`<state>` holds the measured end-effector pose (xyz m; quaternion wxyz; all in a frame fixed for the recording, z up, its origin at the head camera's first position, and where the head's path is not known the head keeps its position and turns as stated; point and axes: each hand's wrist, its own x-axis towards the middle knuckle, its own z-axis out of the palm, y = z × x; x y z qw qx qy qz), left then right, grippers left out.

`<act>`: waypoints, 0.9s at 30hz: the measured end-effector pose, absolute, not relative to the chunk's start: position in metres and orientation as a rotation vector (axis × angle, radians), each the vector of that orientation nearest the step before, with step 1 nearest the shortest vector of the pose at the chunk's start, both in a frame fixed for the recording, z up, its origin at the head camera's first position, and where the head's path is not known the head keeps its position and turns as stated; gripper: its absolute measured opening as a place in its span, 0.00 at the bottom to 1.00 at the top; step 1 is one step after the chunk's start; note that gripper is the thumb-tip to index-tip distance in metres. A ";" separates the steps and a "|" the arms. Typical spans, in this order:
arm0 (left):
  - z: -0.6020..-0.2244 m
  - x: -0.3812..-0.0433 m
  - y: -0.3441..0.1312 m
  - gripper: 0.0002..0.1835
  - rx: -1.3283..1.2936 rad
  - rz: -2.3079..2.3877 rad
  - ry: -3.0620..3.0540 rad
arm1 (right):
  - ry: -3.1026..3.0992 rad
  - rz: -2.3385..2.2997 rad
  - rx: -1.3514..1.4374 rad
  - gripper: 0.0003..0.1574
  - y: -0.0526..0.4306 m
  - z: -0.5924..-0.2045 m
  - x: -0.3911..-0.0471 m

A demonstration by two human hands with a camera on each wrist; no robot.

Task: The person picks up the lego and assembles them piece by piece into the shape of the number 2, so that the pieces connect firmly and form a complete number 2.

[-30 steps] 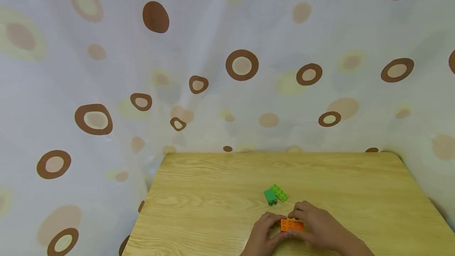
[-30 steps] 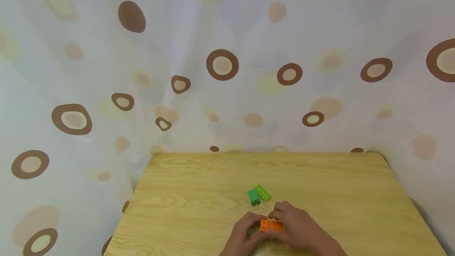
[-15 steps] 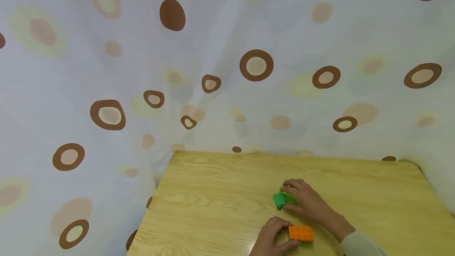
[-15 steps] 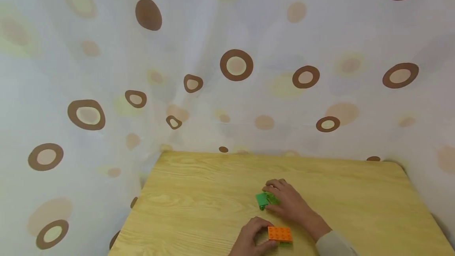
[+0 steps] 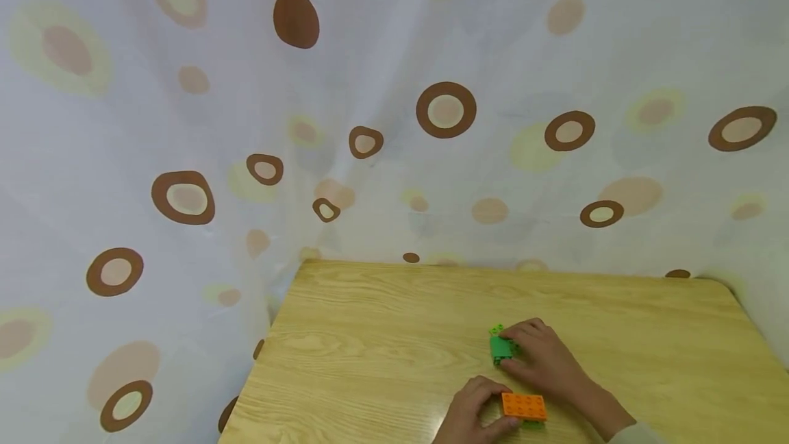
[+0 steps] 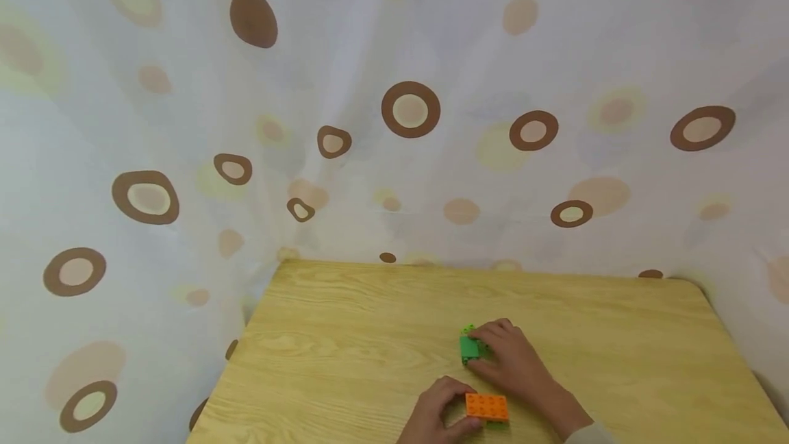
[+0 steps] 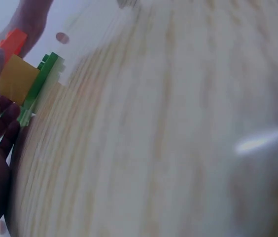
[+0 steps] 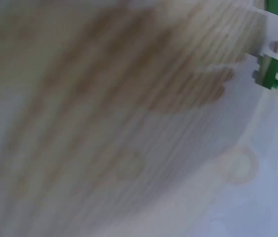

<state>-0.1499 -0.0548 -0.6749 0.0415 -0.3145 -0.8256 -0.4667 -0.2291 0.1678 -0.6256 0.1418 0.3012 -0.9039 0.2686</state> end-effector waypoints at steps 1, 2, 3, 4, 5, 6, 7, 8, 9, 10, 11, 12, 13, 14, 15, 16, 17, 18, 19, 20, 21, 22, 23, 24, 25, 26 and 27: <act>-0.675 -0.150 -0.055 0.21 -0.957 -1.443 -2.530 | -2.608 0.808 0.827 0.28 0.172 -0.625 -0.225; -0.675 -0.149 -0.056 0.21 -0.951 -1.452 -2.532 | -2.601 0.854 0.790 0.28 0.176 -0.623 -0.221; -0.675 -0.149 -0.056 0.21 -0.943 -1.460 -2.533 | -2.593 0.917 0.756 0.27 0.179 -0.621 -0.217; -0.675 -0.148 -0.057 0.22 -0.935 -1.469 -2.535 | -2.578 0.996 0.729 0.26 0.183 -0.619 -0.212; -0.675 -0.148 -0.058 0.22 -0.926 -1.475 -2.534 | -2.557 1.079 0.710 0.26 0.187 -0.617 -0.208; -0.675 -0.148 -0.058 0.22 -0.917 -1.490 -2.533 | -2.539 1.162 0.697 0.25 0.190 -0.616 -0.203; -0.676 -0.147 -0.059 0.22 -0.909 -1.502 -2.532 | -2.521 1.249 0.691 0.24 0.193 -0.614 -0.198; -0.675 -0.147 -0.060 0.22 -0.902 -1.512 -2.533 | -2.506 1.345 0.689 0.23 0.196 -0.613 -0.192; -0.675 -0.147 -0.060 0.23 -0.897 -1.523 -2.534 | -2.494 1.432 0.688 0.21 0.198 -0.612 -0.187; -0.675 -0.146 -0.060 0.23 -0.893 -1.536 -2.538 | -2.483 1.511 0.688 0.20 0.200 -0.612 -0.181; -0.674 -0.146 -0.060 0.23 -0.891 -1.546 -2.543 | -2.477 1.584 0.682 0.18 0.202 -0.611 -0.176; -0.674 -0.146 -0.060 0.23 -0.891 -1.557 -2.549 | -2.473 1.656 0.668 0.17 0.204 -0.611 -0.170; -0.673 -0.146 -0.060 0.23 -0.892 -1.562 -2.557 | -2.467 1.719 0.652 0.16 0.205 -0.611 -0.165; -0.672 -0.145 -0.060 0.23 -0.892 -1.563 -2.564 | -2.462 1.774 0.634 0.16 0.205 -0.610 -0.159; -0.672 -0.145 -0.059 0.23 -0.892 -1.559 -2.568 | -2.455 1.813 0.627 0.16 0.205 -0.610 -0.155; -0.672 -0.146 -0.059 0.23 -0.892 -1.552 -2.571 | -2.451 1.846 0.610 0.16 0.205 -0.609 -0.151; -0.672 -0.146 -0.058 0.23 -0.891 -1.548 -2.570 | -2.446 1.870 0.599 0.17 0.204 -0.608 -0.147; -0.671 -0.146 -0.058 0.22 -0.890 -1.548 -2.568 | -2.447 1.887 0.586 0.17 0.203 -0.607 -0.144; -0.671 -0.146 -0.057 0.22 -0.891 -1.542 -2.561 | -2.452 1.895 0.575 0.17 0.202 -0.605 -0.141; -0.670 -0.146 -0.056 0.22 -0.893 -1.538 -2.553 | -2.465 1.904 0.550 0.17 0.200 -0.603 -0.138; -0.670 -0.146 -0.055 0.22 -0.894 -1.539 -2.548 | -2.477 1.905 0.527 0.17 0.199 -0.601 -0.136; -0.669 -0.146 -0.055 0.22 -0.895 -1.544 -2.545 | -2.490 1.911 0.500 0.17 0.198 -0.600 -0.134; -0.669 -0.146 -0.054 0.22 -0.897 -1.550 -2.542 | -2.504 1.914 0.488 0.17 0.198 -0.598 -0.132; -0.668 -0.146 -0.053 0.21 -0.898 -1.556 -2.541 | -2.524 1.917 0.470 0.17 0.198 -0.597 -0.130; -0.668 -0.145 -0.052 0.21 -0.899 -1.557 -2.539 | -2.544 1.917 0.454 0.18 0.198 -0.596 -0.129; -0.668 -0.145 -0.051 0.22 -0.898 -1.564 -2.541 | -2.565 1.917 0.441 0.18 0.198 -0.596 -0.128; -0.668 -0.145 -0.051 0.22 -0.895 -1.573 -2.545 | -2.583 1.919 0.431 0.18 0.198 -0.596 -0.128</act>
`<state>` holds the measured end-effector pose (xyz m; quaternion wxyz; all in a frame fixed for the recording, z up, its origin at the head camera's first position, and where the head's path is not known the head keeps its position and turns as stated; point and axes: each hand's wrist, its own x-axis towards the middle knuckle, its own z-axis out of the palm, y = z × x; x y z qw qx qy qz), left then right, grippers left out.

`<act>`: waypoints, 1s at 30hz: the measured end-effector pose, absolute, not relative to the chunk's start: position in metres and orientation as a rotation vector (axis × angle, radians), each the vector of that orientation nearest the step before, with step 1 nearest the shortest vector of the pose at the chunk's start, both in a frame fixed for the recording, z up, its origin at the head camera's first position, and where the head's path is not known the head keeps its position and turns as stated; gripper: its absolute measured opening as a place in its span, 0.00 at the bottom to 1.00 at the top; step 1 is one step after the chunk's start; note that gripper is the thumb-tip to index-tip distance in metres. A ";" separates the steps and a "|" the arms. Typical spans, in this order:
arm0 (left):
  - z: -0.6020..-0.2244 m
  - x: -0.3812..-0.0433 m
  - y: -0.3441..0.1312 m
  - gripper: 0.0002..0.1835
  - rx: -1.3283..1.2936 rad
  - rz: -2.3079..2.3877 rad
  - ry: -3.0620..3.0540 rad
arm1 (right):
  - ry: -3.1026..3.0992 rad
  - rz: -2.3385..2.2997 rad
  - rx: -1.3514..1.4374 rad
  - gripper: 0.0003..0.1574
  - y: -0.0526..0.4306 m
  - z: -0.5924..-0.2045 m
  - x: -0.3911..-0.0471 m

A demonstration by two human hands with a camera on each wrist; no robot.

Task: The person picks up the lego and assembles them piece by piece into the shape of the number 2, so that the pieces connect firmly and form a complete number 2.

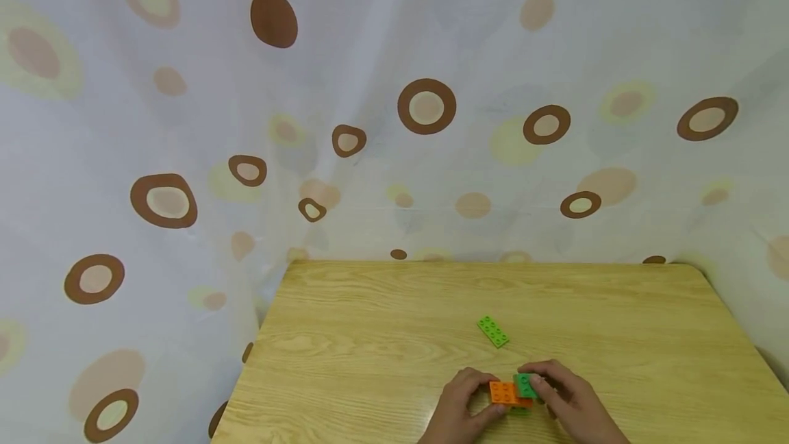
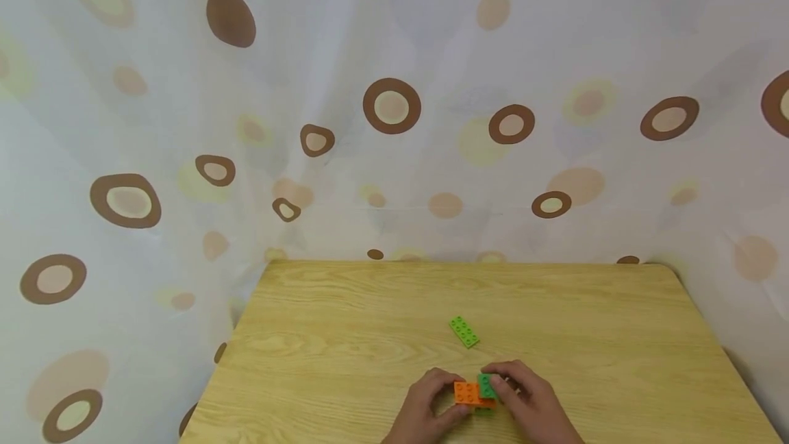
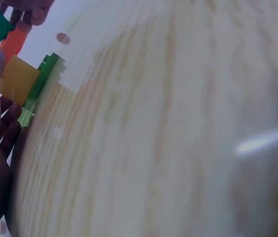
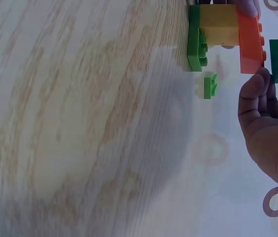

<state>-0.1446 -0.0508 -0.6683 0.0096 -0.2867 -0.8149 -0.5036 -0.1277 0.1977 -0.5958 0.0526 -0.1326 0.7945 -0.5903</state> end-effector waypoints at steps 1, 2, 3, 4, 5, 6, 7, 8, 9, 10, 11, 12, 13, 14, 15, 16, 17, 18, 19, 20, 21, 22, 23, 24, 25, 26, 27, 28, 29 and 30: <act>-0.669 -0.145 -0.051 0.22 -0.894 -1.577 -2.546 | 2.406 -1.778 -0.387 0.19 0.197 -0.595 -0.128; -0.669 -0.145 -0.051 0.22 -0.894 -1.580 -2.546 | 2.402 -1.757 -0.359 0.19 0.197 -0.594 -0.128; -0.669 -0.145 -0.051 0.22 -0.892 -1.583 -2.548 | 2.400 -1.737 -0.321 0.20 0.196 -0.593 -0.128; -0.669 -0.144 -0.051 0.22 -0.890 -1.585 -2.550 | 2.396 -1.721 -0.283 0.21 0.195 -0.591 -0.128; -0.669 -0.144 -0.051 0.22 -0.889 -1.590 -2.550 | 2.394 -1.708 -0.240 0.22 0.194 -0.590 -0.127; -0.669 -0.144 -0.051 0.22 -0.887 -1.591 -2.551 | 2.393 -1.699 -0.194 0.22 0.192 -0.588 -0.127; -0.669 -0.144 -0.051 0.22 -0.886 -1.591 -2.552 | 2.397 -1.686 -0.158 0.23 0.191 -0.587 -0.127; -0.669 -0.144 -0.051 0.22 -0.885 -1.591 -2.550 | 2.402 -1.674 -0.123 0.23 0.190 -0.586 -0.126; -0.669 -0.144 -0.051 0.21 -0.884 -1.586 -2.549 | 2.409 -1.663 -0.096 0.23 0.189 -0.585 -0.126; -0.669 -0.144 -0.051 0.21 -0.885 -1.583 -2.547 | 2.412 -1.656 -0.069 0.23 0.188 -0.584 -0.126; -0.669 -0.144 -0.051 0.21 -0.886 -1.577 -2.543 | 2.418 -1.647 -0.044 0.23 0.188 -0.584 -0.126; -0.669 -0.144 -0.051 0.20 -0.888 -1.568 -2.539 | 2.420 -1.640 -0.031 0.23 0.187 -0.584 -0.125; -0.669 -0.144 -0.051 0.20 -0.892 -1.560 -2.534 | 2.423 -1.634 -0.022 0.23 0.187 -0.584 -0.125; -0.669 -0.144 -0.050 0.20 -0.894 -1.551 -2.529 | 2.423 -1.634 -0.016 0.23 0.187 -0.584 -0.125; -0.669 -0.144 -0.050 0.20 -0.897 -1.537 -2.523 | 2.438 -1.628 -0.025 0.23 0.186 -0.584 -0.125; -0.669 -0.144 -0.050 0.20 -0.902 -1.528 -2.516 | 2.450 -1.625 -0.032 0.23 0.186 -0.585 -0.125; -0.669 -0.144 -0.050 0.20 -0.906 -1.518 -2.509 | 2.464 -1.621 -0.048 0.22 0.185 -0.585 -0.125; -0.669 -0.144 -0.050 0.20 -0.911 -1.510 -2.504 | 2.478 -1.619 -0.071 0.22 0.185 -0.586 -0.125; -0.669 -0.144 -0.050 0.20 -0.916 -1.504 -2.501 | 2.492 -1.615 -0.093 0.21 0.184 -0.586 -0.126; -0.669 -0.144 -0.050 0.21 -0.919 -1.498 -2.501 | 2.510 -1.607 -0.119 0.21 0.184 -0.586 -0.126; -0.669 -0.144 -0.050 0.21 -0.921 -1.499 -2.502 | 2.524 -1.600 -0.140 0.20 0.184 -0.586 -0.126; -0.669 -0.144 -0.050 0.21 -0.920 -1.503 -2.506 | 2.528 -1.594 -0.150 0.20 0.183 -0.586 -0.126; -0.668 -0.144 -0.049 0.21 -0.916 -1.509 -2.512 | 2.532 -1.587 -0.158 0.20 0.183 -0.585 -0.126; -0.668 -0.144 -0.049 0.21 -0.911 -1.515 -2.518 | 2.533 -1.579 -0.159 0.20 0.183 -0.585 -0.126; -0.668 -0.144 -0.049 0.21 -0.906 -1.523 -2.523 | 2.530 -1.572 -0.154 0.20 0.182 -0.584 -0.127; -0.667 -0.144 -0.049 0.21 -0.900 -1.530 -2.527 | 2.526 -1.564 -0.147 0.20 0.182 -0.584 -0.127; -0.667 -0.144 -0.049 0.21 -0.896 -1.536 -2.530 | 2.514 -1.558 -0.134 0.21 0.182 -0.584 -0.128; -0.667 -0.144 -0.049 0.21 -0.893 -1.537 -2.533 | 2.500 -1.552 -0.117 0.22 0.182 -0.584 -0.129; -0.667 -0.144 -0.049 0.21 -0.893 -1.538 -2.533 | 2.481 -1.552 -0.099 0.23 0.181 -0.584 -0.129; -0.667 -0.143 -0.049 0.20 -0.895 -1.538 -2.531 | 2.459 -1.554 -0.074 0.24 0.181 -0.585 -0.130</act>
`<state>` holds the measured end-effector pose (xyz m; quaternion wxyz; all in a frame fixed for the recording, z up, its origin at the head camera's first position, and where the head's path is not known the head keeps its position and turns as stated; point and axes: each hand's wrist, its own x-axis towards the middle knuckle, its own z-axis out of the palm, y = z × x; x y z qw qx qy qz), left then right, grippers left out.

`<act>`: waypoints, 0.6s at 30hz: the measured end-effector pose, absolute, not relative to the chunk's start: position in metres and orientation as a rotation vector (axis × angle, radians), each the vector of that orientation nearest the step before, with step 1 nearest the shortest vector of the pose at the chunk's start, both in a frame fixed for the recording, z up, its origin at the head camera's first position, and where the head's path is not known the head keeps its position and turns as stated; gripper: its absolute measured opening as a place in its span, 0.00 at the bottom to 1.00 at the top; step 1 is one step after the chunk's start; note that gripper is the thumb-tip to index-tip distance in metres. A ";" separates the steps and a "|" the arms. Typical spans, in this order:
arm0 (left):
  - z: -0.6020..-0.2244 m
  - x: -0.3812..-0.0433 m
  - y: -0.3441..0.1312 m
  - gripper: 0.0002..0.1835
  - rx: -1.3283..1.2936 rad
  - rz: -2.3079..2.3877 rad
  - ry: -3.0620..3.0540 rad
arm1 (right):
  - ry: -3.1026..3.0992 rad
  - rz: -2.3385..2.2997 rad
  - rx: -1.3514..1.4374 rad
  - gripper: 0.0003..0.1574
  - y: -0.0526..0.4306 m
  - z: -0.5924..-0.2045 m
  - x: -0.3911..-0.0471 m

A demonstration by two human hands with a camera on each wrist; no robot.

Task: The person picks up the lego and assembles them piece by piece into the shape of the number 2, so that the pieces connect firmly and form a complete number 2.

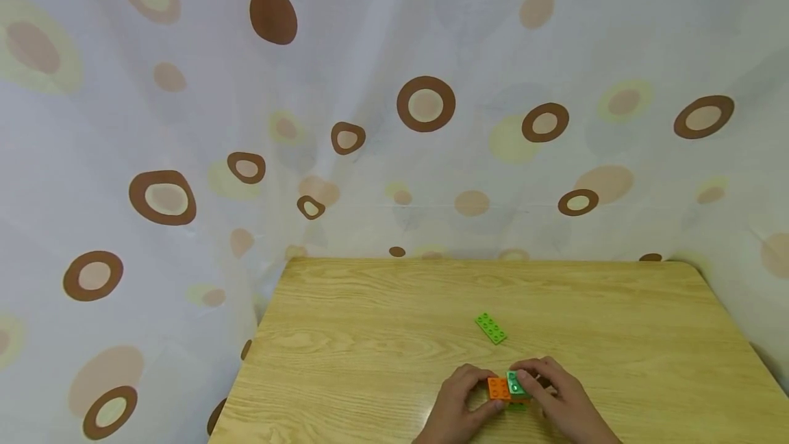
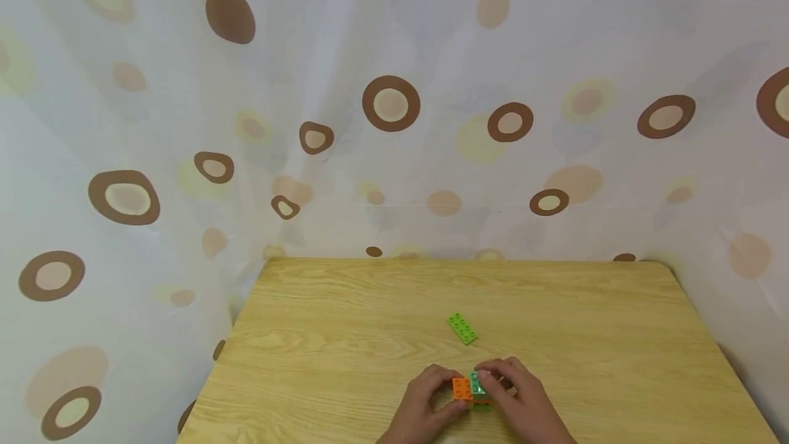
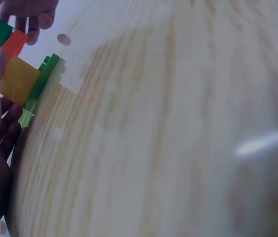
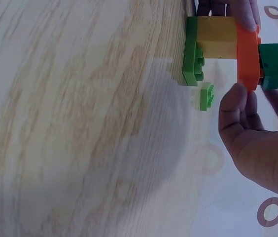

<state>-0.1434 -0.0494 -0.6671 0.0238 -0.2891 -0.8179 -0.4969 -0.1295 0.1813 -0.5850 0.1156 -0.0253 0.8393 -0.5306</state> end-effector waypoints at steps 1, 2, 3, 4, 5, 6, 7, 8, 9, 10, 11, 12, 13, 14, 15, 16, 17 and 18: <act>-0.668 -0.143 -0.050 0.20 -0.896 -1.536 -2.528 | 2.437 -1.559 -0.051 0.25 0.181 -0.586 -0.130; -0.668 -0.144 -0.050 0.20 -0.899 -1.531 -2.524 | 2.420 -1.563 -0.030 0.26 0.180 -0.586 -0.131; -0.669 -0.144 -0.050 0.20 -0.905 -1.523 -2.518 | 2.401 -1.569 -0.006 0.28 0.180 -0.587 -0.131; -0.669 -0.144 -0.050 0.20 -0.911 -1.516 -2.513 | 2.389 -1.577 0.015 0.28 0.179 -0.587 -0.131; -0.670 -0.144 -0.050 0.20 -0.920 -1.504 -2.506 | 2.379 -1.585 0.032 0.29 0.179 -0.587 -0.130; -0.670 -0.144 -0.050 0.20 -0.924 -1.501 -2.501 | 2.372 -1.590 0.047 0.30 0.179 -0.587 -0.130; -0.670 -0.144 -0.050 0.20 -0.930 -1.493 -2.497 | 2.368 -1.595 0.055 0.30 0.178 -0.586 -0.130; -0.670 -0.144 -0.050 0.20 -0.933 -1.488 -2.495 | 2.365 -1.597 0.061 0.30 0.178 -0.586 -0.130; -0.670 -0.144 -0.050 0.20 -0.933 -1.492 -2.496 | 2.360 -1.600 0.066 0.30 0.178 -0.585 -0.130; -0.670 -0.144 -0.050 0.20 -0.929 -1.500 -2.498 | 2.355 -1.604 0.072 0.30 0.178 -0.585 -0.129; -0.670 -0.143 -0.050 0.20 -0.928 -1.500 -2.500 | 2.348 -1.608 0.077 0.30 0.178 -0.585 -0.129; -0.669 -0.143 -0.050 0.20 -0.923 -1.507 -2.506 | 2.342 -1.611 0.081 0.30 0.178 -0.584 -0.129; -0.669 -0.143 -0.050 0.20 -0.922 -1.502 -2.507 | 2.337 -1.616 0.082 0.30 0.178 -0.584 -0.129; -0.669 -0.143 -0.050 0.20 -0.917 -1.508 -2.512 | 2.323 -1.627 0.087 0.30 0.178 -0.584 -0.129; -0.668 -0.143 -0.050 0.20 -0.911 -1.513 -2.516 | 2.310 -1.637 0.085 0.31 0.178 -0.583 -0.128; -0.668 -0.143 -0.050 0.20 -0.907 -1.509 -2.519 | 2.295 -1.649 0.080 0.31 0.179 -0.583 -0.129; -0.668 -0.143 -0.050 0.20 -0.904 -1.505 -2.522 | 2.282 -1.659 0.073 0.31 0.179 -0.583 -0.129; -0.668 -0.143 -0.050 0.20 -0.898 -1.508 -2.525 | 2.271 -1.672 0.053 0.31 0.180 -0.583 -0.129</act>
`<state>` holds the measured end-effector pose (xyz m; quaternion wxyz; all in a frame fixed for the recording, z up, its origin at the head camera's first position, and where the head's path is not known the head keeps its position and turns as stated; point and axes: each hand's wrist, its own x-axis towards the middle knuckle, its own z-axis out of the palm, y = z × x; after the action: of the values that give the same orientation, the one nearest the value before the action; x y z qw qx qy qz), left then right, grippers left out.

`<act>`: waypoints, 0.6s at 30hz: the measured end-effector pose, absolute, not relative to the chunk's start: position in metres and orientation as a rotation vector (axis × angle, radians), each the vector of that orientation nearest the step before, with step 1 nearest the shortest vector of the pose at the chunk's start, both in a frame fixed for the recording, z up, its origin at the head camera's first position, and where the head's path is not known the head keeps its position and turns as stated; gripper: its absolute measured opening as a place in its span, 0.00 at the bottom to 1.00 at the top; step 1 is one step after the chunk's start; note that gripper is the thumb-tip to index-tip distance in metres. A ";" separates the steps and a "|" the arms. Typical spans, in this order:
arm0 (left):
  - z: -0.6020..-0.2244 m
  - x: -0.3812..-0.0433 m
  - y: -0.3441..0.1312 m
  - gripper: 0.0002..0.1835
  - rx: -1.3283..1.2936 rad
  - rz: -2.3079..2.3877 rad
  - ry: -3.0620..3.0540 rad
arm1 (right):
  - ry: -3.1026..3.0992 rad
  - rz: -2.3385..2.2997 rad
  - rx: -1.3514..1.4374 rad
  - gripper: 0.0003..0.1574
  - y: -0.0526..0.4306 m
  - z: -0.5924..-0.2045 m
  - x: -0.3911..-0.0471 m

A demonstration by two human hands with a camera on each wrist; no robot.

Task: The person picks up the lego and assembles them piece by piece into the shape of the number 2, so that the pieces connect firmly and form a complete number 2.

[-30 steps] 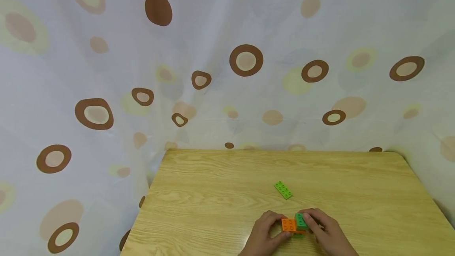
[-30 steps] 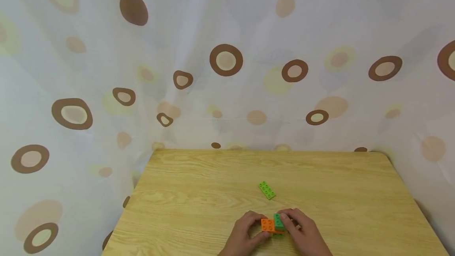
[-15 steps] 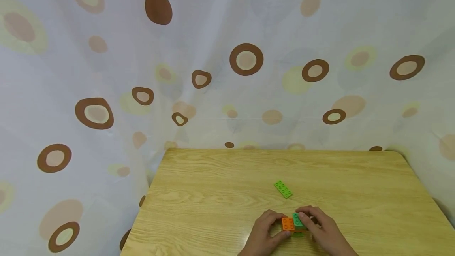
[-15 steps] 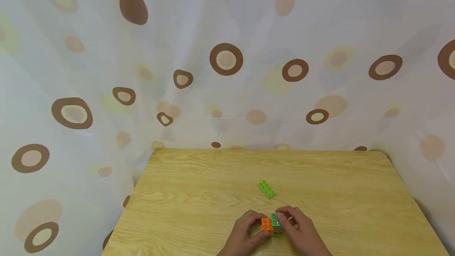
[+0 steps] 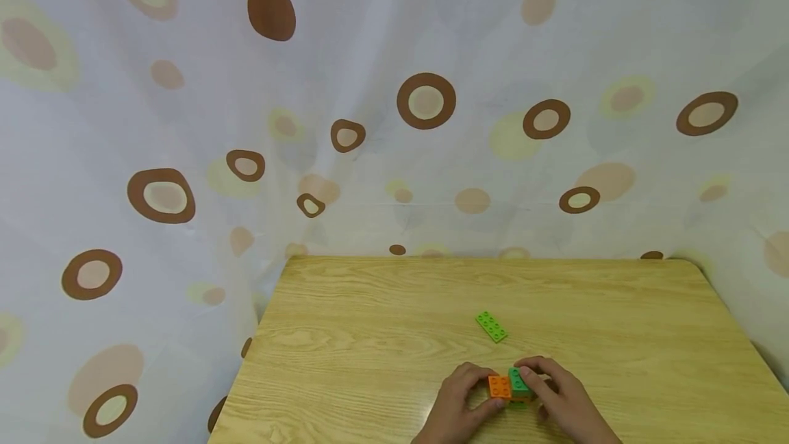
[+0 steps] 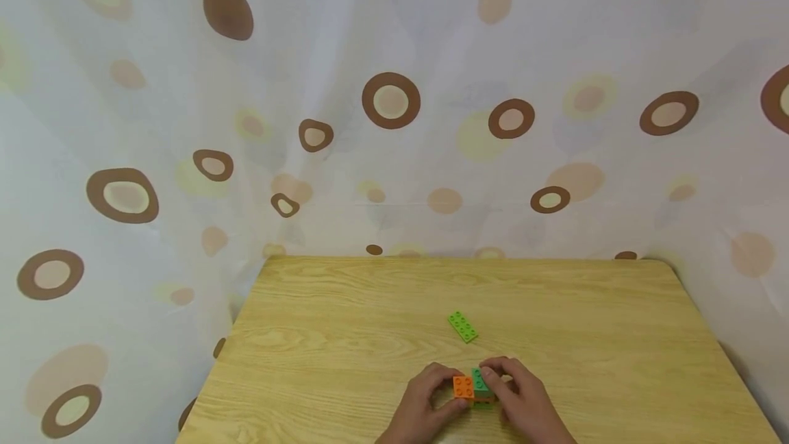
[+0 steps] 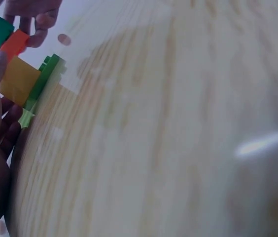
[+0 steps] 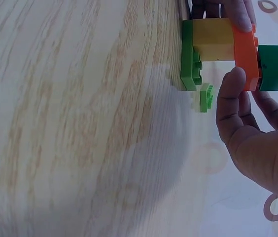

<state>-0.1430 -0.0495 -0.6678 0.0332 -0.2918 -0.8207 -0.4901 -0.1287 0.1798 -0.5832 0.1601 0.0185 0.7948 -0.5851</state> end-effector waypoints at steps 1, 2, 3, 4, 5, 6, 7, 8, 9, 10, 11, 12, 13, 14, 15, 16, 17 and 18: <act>-0.667 -0.143 -0.049 0.20 -0.893 -1.510 -2.527 | 2.256 -1.683 0.044 0.31 0.180 -0.583 -0.129; -0.667 -0.143 -0.049 0.20 -0.886 -1.517 -2.532 | 2.242 -1.692 0.039 0.31 0.181 -0.583 -0.129; -0.666 -0.143 -0.049 0.20 -0.883 -1.518 -2.534 | 2.239 -1.696 0.017 0.31 0.182 -0.583 -0.129; -0.665 -0.143 -0.049 0.20 -0.881 -1.519 -2.538 | 2.234 -1.698 0.012 0.31 0.183 -0.584 -0.129; -0.665 -0.143 -0.049 0.21 -0.879 -1.521 -2.541 | 2.229 -1.701 0.009 0.30 0.183 -0.584 -0.130; -0.665 -0.143 -0.049 0.21 -0.877 -1.526 -2.544 | 2.222 -1.703 0.007 0.30 0.184 -0.585 -0.130; -0.664 -0.142 -0.049 0.21 -0.873 -1.533 -2.548 | 2.216 -1.703 0.011 0.30 0.184 -0.585 -0.130; -0.663 -0.142 -0.049 0.21 -0.870 -1.541 -2.551 | 2.215 -1.699 0.008 0.30 0.184 -0.586 -0.130; -0.663 -0.142 -0.049 0.21 -0.866 -1.548 -2.554 | 2.208 -1.698 0.005 0.30 0.184 -0.586 -0.131; -0.663 -0.142 -0.049 0.21 -0.863 -1.554 -2.556 | 2.197 -1.695 0.020 0.30 0.183 -0.587 -0.131; -0.663 -0.142 -0.049 0.21 -0.859 -1.561 -2.558 | 2.184 -1.694 0.012 0.30 0.184 -0.588 -0.131; -0.663 -0.142 -0.049 0.22 -0.855 -1.569 -2.559 | 2.166 -1.693 0.001 0.30 0.184 -0.589 -0.132; -0.663 -0.142 -0.049 0.22 -0.853 -1.573 -2.559 | 2.148 -1.694 -0.011 0.31 0.184 -0.590 -0.132; -0.663 -0.142 -0.049 0.22 -0.852 -1.576 -2.558 | 2.127 -1.694 -0.016 0.31 0.185 -0.591 -0.133; -0.664 -0.142 -0.049 0.22 -0.852 -1.576 -2.557 | 2.105 -1.698 -0.024 0.31 0.185 -0.592 -0.133; -0.664 -0.142 -0.049 0.22 -0.854 -1.574 -2.555 | 2.088 -1.701 -0.034 0.32 0.186 -0.594 -0.134; -0.665 -0.142 -0.049 0.22 -0.858 -1.571 -2.553 | 2.073 -1.703 -0.048 0.32 0.187 -0.595 -0.134; -0.666 -0.143 -0.049 0.22 -0.863 -1.560 -2.551 | 2.063 -1.702 -0.044 0.33 0.187 -0.595 -0.135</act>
<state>-0.1430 -0.0489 -0.6656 0.0144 -0.2772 -0.8196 -0.5013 -0.1348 0.1872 -0.5947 0.2312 -0.0158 0.7503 -0.6191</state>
